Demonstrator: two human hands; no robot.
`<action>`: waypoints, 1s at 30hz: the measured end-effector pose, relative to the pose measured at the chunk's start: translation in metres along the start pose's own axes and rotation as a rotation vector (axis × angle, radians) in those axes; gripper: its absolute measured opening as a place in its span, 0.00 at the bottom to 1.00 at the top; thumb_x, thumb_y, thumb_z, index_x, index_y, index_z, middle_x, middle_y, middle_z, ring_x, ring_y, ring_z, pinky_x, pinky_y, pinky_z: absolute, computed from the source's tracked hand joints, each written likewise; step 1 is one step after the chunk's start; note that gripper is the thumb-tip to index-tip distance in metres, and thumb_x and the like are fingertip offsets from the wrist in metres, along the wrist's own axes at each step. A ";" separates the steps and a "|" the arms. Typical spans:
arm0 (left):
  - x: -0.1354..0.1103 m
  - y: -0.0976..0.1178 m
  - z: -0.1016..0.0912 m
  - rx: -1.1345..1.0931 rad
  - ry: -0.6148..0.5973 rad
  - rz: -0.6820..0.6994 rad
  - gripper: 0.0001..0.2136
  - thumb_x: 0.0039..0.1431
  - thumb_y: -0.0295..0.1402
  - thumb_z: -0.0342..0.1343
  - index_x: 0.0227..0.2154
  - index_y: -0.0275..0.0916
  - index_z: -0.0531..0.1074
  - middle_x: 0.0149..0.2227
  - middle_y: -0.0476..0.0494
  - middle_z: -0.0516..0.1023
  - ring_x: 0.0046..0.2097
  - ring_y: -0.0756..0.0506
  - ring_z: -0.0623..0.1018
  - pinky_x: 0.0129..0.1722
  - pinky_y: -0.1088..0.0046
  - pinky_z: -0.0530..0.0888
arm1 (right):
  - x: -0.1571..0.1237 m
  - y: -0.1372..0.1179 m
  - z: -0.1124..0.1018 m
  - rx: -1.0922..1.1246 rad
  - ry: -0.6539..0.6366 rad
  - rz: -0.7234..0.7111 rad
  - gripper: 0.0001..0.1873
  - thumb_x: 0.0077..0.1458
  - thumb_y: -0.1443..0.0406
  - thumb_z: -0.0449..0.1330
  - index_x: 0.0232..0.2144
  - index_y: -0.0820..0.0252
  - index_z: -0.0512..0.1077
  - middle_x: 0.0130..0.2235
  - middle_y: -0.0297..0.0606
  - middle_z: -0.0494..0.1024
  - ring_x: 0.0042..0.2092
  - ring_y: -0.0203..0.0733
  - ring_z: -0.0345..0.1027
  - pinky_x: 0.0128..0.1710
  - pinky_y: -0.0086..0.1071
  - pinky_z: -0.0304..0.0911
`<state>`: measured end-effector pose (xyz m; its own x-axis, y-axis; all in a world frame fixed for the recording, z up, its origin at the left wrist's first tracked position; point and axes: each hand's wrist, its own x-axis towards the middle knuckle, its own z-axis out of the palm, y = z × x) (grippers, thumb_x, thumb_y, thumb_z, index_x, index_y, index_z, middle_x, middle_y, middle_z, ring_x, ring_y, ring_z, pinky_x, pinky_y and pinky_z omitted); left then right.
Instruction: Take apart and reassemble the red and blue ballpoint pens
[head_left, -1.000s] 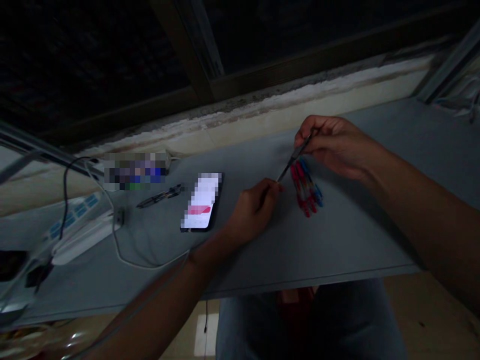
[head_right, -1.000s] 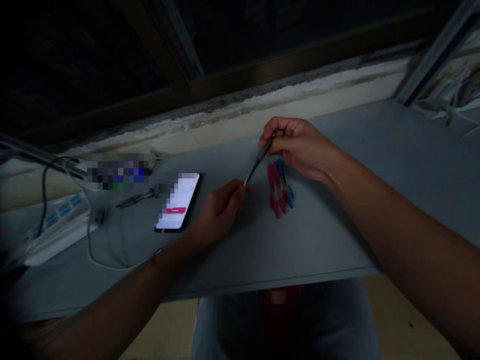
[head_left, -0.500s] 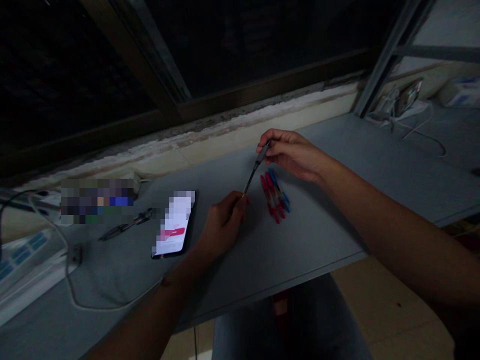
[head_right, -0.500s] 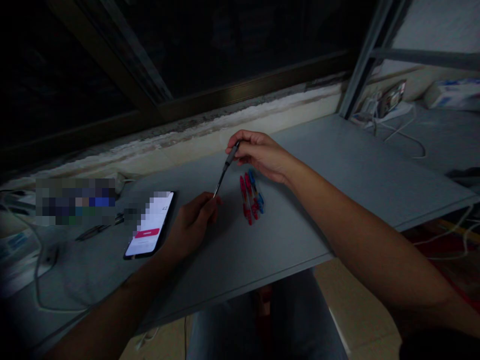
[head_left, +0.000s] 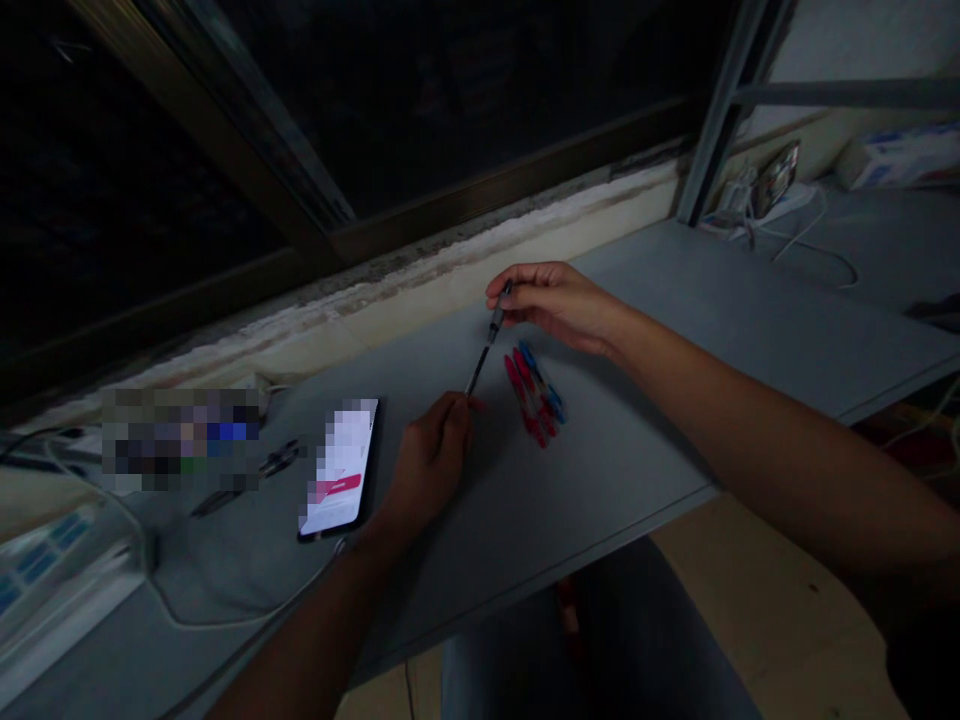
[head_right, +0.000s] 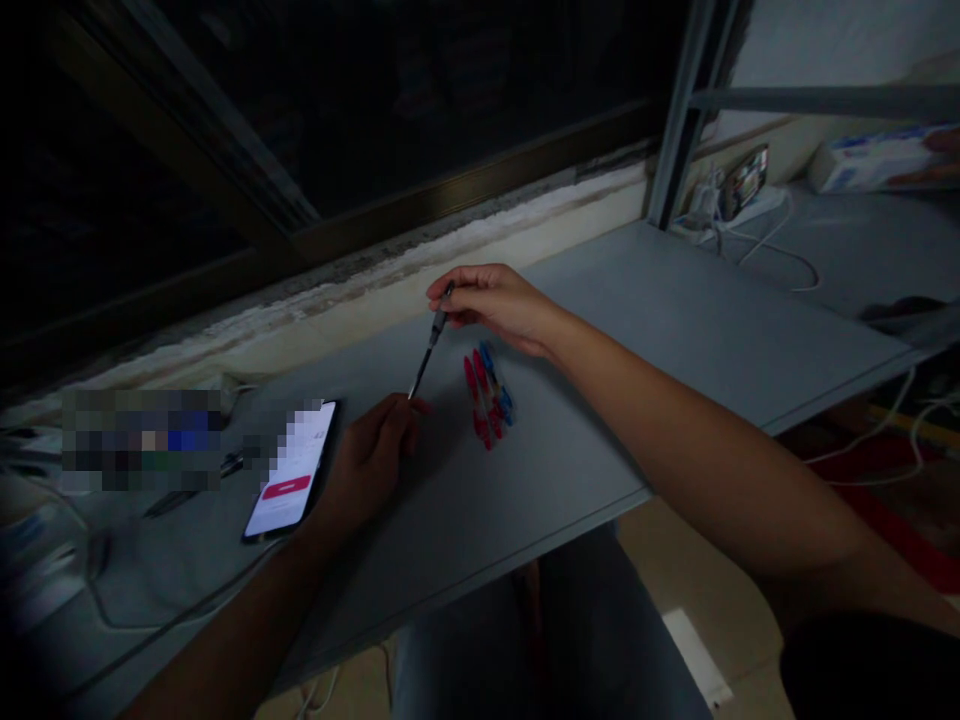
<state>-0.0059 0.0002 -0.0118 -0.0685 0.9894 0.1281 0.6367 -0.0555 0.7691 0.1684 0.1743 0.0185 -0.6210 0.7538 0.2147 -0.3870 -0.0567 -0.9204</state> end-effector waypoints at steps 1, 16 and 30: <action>0.000 0.000 0.000 0.002 -0.003 -0.002 0.19 0.75 0.44 0.41 0.42 0.36 0.73 0.24 0.53 0.64 0.26 0.49 0.66 0.27 0.73 0.62 | 0.000 0.001 0.000 0.001 -0.012 -0.002 0.06 0.48 0.73 0.67 0.30 0.60 0.80 0.34 0.35 0.81 0.35 0.33 0.72 0.37 0.27 0.69; 0.001 -0.001 0.003 0.161 0.049 0.054 0.15 0.73 0.39 0.46 0.41 0.36 0.74 0.24 0.53 0.67 0.24 0.50 0.66 0.27 0.75 0.62 | -0.008 0.009 0.004 -0.616 -0.122 0.134 0.28 0.56 0.48 0.69 0.16 0.61 0.71 0.14 0.33 0.69 0.18 0.31 0.59 0.20 0.28 0.54; 0.002 -0.002 0.004 0.158 0.107 0.121 0.13 0.73 0.39 0.47 0.37 0.37 0.72 0.25 0.53 0.69 0.26 0.51 0.69 0.29 0.76 0.64 | -0.011 0.000 -0.002 -0.475 -0.211 0.050 0.13 0.54 0.56 0.72 0.37 0.56 0.77 0.26 0.30 0.78 0.22 0.33 0.65 0.23 0.29 0.57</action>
<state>-0.0047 0.0028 -0.0156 -0.0601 0.9566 0.2851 0.7570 -0.1425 0.6377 0.1770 0.1672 0.0154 -0.7733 0.6070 0.1831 -0.0319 0.2512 -0.9674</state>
